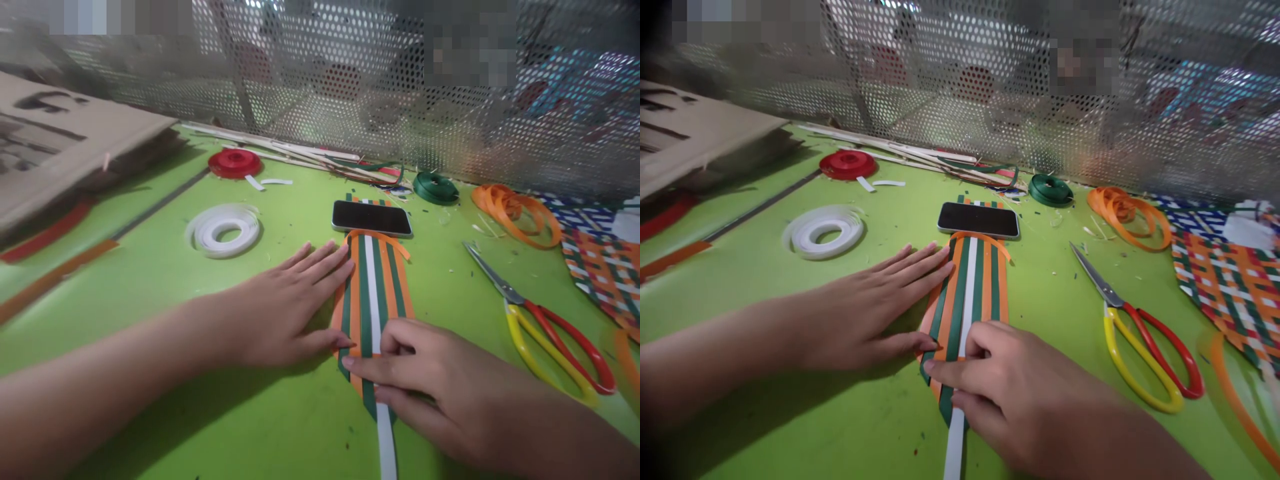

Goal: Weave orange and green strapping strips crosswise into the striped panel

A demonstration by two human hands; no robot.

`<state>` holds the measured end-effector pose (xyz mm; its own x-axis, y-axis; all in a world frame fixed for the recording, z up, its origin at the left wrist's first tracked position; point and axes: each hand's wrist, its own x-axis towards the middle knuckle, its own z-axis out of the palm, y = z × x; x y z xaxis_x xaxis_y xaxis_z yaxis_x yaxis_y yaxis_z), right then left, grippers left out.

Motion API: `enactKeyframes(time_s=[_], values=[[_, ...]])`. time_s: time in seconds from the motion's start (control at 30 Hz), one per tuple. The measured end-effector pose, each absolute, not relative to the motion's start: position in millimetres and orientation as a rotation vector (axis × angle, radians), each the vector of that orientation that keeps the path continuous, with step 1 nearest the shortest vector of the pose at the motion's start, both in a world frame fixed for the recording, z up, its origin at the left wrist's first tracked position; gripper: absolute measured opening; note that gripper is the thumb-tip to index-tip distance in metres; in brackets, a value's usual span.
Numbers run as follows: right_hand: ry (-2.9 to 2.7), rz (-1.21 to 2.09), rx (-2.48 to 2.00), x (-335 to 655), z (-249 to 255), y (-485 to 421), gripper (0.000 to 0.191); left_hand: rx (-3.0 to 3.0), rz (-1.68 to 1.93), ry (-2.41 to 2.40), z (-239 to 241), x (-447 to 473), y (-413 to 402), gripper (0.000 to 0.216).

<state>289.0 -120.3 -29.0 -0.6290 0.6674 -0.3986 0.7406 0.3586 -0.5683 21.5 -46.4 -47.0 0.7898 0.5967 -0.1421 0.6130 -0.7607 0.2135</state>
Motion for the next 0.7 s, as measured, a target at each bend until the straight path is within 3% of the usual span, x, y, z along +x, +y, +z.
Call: enactKeyframes(time_s=[0.23,0.47,0.7], values=[[2.580,-1.193,1.247,290,-29,-119,0.039,2.600,0.016,0.969,-50,21,-29,0.116],[2.566,-1.189,1.249,288,-26,-116,0.042,2.170,0.507,1.154,-50,36,-18,0.055],[2.534,-1.174,1.262,289,-26,-116,0.042,1.829,0.694,1.028,-53,38,-16,0.049]])
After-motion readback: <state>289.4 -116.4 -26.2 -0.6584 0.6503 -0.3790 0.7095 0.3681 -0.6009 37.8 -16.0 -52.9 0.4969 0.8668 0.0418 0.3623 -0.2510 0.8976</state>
